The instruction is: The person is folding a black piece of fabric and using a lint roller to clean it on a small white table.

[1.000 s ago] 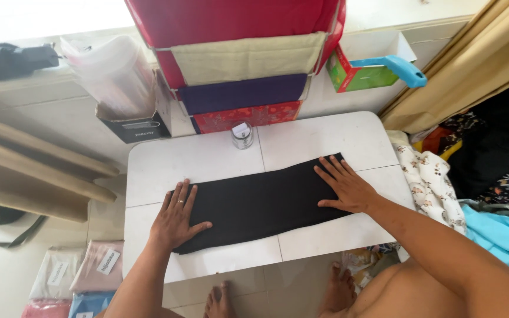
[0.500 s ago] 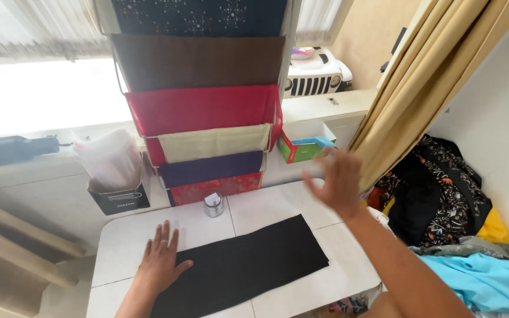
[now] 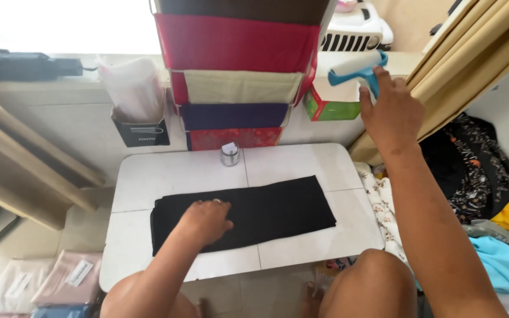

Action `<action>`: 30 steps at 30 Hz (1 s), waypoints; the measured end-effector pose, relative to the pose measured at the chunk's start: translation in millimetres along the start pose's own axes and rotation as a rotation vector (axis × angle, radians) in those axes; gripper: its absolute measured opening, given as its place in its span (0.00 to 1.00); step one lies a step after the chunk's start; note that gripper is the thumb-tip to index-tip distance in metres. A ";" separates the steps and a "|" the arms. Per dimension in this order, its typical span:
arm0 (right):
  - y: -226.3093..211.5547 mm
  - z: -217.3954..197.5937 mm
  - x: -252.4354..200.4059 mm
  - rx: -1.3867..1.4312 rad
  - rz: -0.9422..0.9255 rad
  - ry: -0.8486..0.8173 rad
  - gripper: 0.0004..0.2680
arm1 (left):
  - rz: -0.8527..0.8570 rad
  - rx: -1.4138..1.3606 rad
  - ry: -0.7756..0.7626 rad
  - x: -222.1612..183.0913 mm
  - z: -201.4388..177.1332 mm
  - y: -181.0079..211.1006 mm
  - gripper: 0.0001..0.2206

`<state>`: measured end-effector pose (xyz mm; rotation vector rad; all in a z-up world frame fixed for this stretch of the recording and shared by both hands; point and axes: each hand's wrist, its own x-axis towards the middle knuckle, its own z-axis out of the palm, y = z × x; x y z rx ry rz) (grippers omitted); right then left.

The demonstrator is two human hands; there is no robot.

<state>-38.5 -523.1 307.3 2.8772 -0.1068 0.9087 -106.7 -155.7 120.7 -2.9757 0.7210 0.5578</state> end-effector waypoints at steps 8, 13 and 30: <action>-74.4 72.9 -78.7 0.437 -0.627 -0.477 0.14 | -0.077 -0.017 -0.018 34.7 54.9 -30.8 0.32; -102.6 108.1 -104.9 0.257 -0.807 -0.853 0.13 | -0.150 0.051 -0.068 46.3 67.5 -40.6 0.41; -69.5 160.9 -103.7 0.503 -0.359 -1.038 0.15 | -0.244 -0.145 -0.117 54.2 61.9 -48.7 0.52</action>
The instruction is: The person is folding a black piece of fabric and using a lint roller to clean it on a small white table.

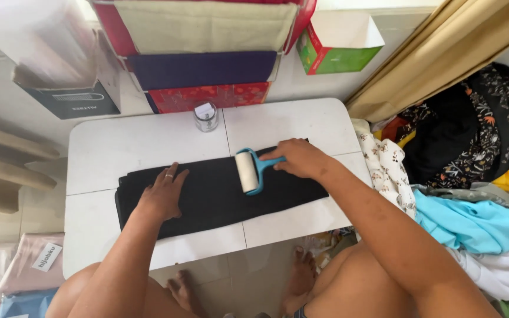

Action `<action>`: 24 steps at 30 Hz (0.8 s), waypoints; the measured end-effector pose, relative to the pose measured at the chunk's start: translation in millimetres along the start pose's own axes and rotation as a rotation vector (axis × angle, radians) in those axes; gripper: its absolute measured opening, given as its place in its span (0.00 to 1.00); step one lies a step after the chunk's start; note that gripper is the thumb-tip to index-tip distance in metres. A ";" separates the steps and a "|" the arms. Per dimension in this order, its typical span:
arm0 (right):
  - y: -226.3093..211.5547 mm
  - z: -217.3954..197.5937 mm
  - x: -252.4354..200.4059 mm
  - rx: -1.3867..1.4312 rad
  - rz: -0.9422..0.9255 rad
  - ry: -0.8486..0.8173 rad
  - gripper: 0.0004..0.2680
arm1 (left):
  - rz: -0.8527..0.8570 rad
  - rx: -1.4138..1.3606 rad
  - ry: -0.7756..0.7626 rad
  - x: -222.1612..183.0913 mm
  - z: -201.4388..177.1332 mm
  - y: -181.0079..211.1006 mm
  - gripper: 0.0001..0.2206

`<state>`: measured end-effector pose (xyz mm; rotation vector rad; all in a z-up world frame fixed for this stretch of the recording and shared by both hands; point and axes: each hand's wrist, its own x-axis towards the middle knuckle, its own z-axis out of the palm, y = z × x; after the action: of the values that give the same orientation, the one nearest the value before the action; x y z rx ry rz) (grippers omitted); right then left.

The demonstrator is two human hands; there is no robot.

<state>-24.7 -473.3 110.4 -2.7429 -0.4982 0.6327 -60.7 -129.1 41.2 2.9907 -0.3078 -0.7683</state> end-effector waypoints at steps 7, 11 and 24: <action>89.4 -25.3 -8.4 -0.240 0.238 -0.027 0.16 | -0.008 -0.021 -0.015 -2.8 -1.3 -0.6 0.52; 124.0 -30.5 -26.1 -0.230 0.484 0.009 0.16 | -0.016 -0.036 -0.030 -12.5 -9.8 1.8 0.51; 123.6 -23.7 -19.8 -0.231 0.417 -0.003 0.18 | -0.035 -0.015 -0.033 -20.1 -22.0 6.1 0.50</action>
<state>2.5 -597.0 95.7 -3.0951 0.0103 0.7105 -68.5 -131.3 70.5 2.9800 -0.2511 -0.8197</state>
